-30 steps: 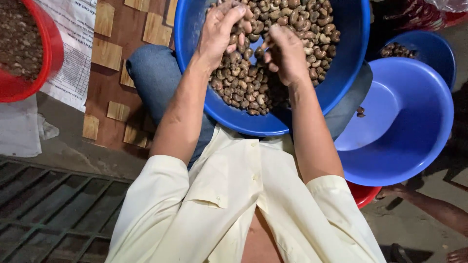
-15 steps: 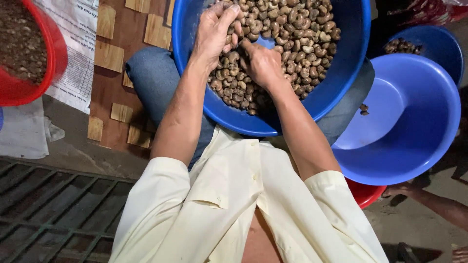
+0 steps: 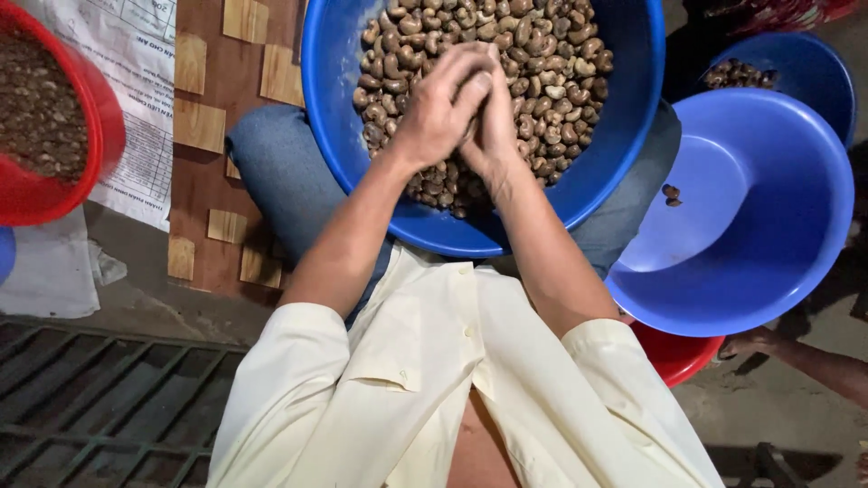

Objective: Sorting cashews by hand from a large blue bowl into smaller red and blue bowls.

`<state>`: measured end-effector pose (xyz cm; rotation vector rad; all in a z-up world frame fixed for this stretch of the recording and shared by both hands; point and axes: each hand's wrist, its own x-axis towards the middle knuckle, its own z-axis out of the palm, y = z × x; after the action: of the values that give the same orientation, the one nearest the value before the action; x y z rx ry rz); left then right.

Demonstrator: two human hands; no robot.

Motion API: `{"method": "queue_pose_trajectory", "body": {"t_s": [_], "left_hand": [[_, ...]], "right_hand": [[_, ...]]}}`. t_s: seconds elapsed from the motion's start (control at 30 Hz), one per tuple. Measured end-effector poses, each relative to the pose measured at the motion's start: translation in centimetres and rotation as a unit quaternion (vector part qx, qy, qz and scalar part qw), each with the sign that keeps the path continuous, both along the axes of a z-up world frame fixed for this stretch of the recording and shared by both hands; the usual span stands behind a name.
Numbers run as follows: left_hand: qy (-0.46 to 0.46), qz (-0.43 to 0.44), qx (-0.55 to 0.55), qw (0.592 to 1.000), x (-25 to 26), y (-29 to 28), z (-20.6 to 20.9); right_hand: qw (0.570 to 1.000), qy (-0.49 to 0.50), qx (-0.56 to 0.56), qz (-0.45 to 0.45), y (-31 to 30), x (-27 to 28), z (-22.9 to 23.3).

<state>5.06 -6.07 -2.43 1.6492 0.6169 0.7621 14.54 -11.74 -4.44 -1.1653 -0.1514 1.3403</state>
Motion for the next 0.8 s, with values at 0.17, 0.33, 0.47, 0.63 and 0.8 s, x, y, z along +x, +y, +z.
{"method": "queue_pose_trajectory", "body": {"t_s": [0.17, 0.33, 0.47, 0.63, 0.8], "left_hand": [[-0.092, 0.012, 0.031, 0.995, -0.1, 0.8, 0.0], [-0.038, 0.125, -0.013, 0.991, -1.5, 2.5, -0.7], [0.092, 0.154, 0.048, 0.983, -1.6, 2.7, -3.1], [0.178, 0.101, 0.101, 0.974, -0.5, 2.2, -4.7], [0.206, 0.058, 0.167, 0.962, 2.0, 3.8, -5.2]], "right_hand": [[0.986, 0.136, 0.039, -0.086, -0.1, 2.2, 0.1], [0.983, 0.147, 0.071, -0.088, -2.9, 5.5, 3.9], [0.969, 0.102, 0.060, -0.217, -8.5, 10.1, 9.4], [0.949, 0.192, 0.164, -0.187, -20.7, 20.2, 6.6], [0.937, 0.055, 0.011, -0.345, -28.6, 23.5, -1.6]]}}
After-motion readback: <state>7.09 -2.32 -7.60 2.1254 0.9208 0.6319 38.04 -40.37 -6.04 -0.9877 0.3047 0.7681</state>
